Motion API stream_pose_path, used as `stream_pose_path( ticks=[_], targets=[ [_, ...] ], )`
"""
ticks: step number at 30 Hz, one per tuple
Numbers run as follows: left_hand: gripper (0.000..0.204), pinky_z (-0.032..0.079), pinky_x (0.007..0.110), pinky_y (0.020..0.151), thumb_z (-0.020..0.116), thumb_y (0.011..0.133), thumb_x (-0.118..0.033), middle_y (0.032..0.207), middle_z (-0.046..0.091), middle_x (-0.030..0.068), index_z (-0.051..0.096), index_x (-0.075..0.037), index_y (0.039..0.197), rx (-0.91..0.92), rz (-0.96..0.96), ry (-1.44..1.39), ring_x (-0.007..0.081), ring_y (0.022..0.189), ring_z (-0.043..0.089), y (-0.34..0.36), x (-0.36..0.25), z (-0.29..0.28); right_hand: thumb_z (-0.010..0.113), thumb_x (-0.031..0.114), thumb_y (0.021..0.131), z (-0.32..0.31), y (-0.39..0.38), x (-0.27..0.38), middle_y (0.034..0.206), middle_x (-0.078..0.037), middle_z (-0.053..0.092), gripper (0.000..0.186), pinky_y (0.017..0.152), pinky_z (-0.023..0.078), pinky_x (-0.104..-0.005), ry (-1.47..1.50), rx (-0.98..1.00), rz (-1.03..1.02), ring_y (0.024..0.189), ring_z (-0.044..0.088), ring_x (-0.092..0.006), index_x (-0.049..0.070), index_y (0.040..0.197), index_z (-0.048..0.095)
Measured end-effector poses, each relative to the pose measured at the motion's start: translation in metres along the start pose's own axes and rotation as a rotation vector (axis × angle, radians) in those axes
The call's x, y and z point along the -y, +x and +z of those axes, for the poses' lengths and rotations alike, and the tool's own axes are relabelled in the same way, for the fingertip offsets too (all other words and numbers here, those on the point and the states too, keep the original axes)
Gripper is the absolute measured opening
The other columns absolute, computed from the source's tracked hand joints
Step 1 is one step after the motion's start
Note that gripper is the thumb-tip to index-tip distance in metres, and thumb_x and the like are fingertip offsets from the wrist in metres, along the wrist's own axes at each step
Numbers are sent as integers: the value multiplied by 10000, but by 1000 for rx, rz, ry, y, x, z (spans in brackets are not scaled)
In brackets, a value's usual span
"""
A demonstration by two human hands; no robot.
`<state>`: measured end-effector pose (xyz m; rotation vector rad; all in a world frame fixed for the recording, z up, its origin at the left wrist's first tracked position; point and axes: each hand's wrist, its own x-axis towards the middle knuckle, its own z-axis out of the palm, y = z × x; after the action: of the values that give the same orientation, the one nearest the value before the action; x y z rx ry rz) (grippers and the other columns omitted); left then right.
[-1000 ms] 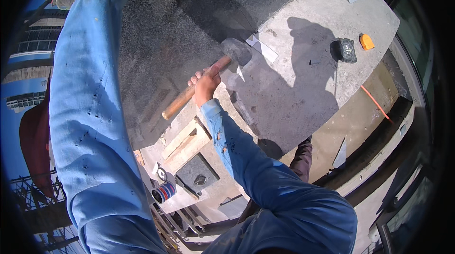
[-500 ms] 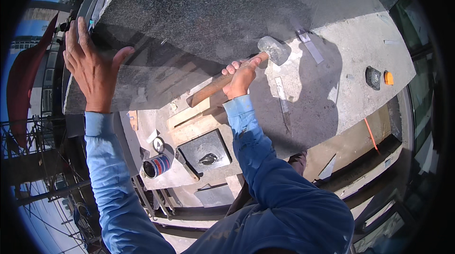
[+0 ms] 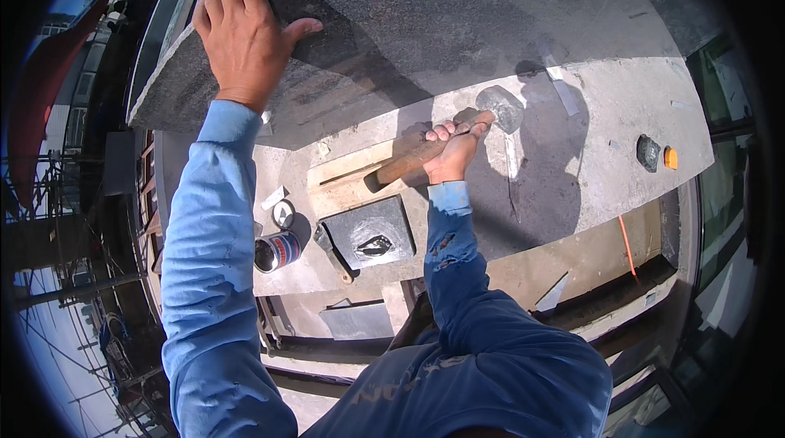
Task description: The person applies adhesive to a slate tile using a trowel, then positions and secures the tile on a roof surface with a hammer. The person repeats this process for multiple tiles, ensuring each is properly aligned and fixed.
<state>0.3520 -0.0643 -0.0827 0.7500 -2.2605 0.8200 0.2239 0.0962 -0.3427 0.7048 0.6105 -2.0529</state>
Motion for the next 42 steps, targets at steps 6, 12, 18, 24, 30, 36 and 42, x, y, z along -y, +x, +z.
stream_pose_path(
  ticks=[6,12,18,24,30,36,42],
  targets=[
    [1159,306,524,1167,949,589,-335,1504,429,240,342,10,1515,47,-46,-33,406,1406,394,12,-23,-14,130,700,1032,58,-6,-51,644,-25,483,651,646,514,-321,230,-103,-257,575,486,-160,137,944,445],
    [1090,307,534,1167,920,623,-324,1477,455,251,372,22,1500,37,-53,-68,416,1388,414,3,-16,-19,194,669,1055,3,-9,-84,736,-35,448,627,580,431,-372,-62,121,11,601,456,-181,91,958,416],
    [1034,308,541,1169,895,649,-313,1454,476,259,397,32,1487,-42,0,-114,424,1373,431,11,-21,-7,187,782,985,27,-14,-104,692,-20,452,766,548,464,-382,356,-199,-321,573,478,-178,66,961,458],
    [979,310,548,1170,871,675,-302,1432,498,266,421,42,1474,-94,-2,-116,431,1358,449,-5,-8,0,207,688,1047,22,-35,-101,693,-28,446,639,561,441,-355,-160,208,-170,587,455,-184,92,941,412],
    [936,316,567,1166,846,680,-296,1387,521,264,447,46,1454,-55,-54,-178,425,1336,468,0,-1,-10,258,716,1028,26,-28,-141,802,-62,564,678,631,528,-329,397,-255,-367,621,560,-170,117,874,536],
    [726,270,599,1140,747,884,-339,1390,517,174,434,-52,1474,-134,-137,143,370,1327,459,-7,1,20,226,766,985,6,-31,-189,613,27,440,677,569,484,-309,-52,176,26,548,488,-126,145,821,440],
    [588,273,631,1121,638,941,-250,1359,536,178,460,-32,1457,-178,-117,84,372,1317,465,-4,-3,14,279,683,1013,-15,-50,-207,664,-1,496,616,599,504,-332,97,121,-147,597,532,-157,117,905,494]
  ],
)
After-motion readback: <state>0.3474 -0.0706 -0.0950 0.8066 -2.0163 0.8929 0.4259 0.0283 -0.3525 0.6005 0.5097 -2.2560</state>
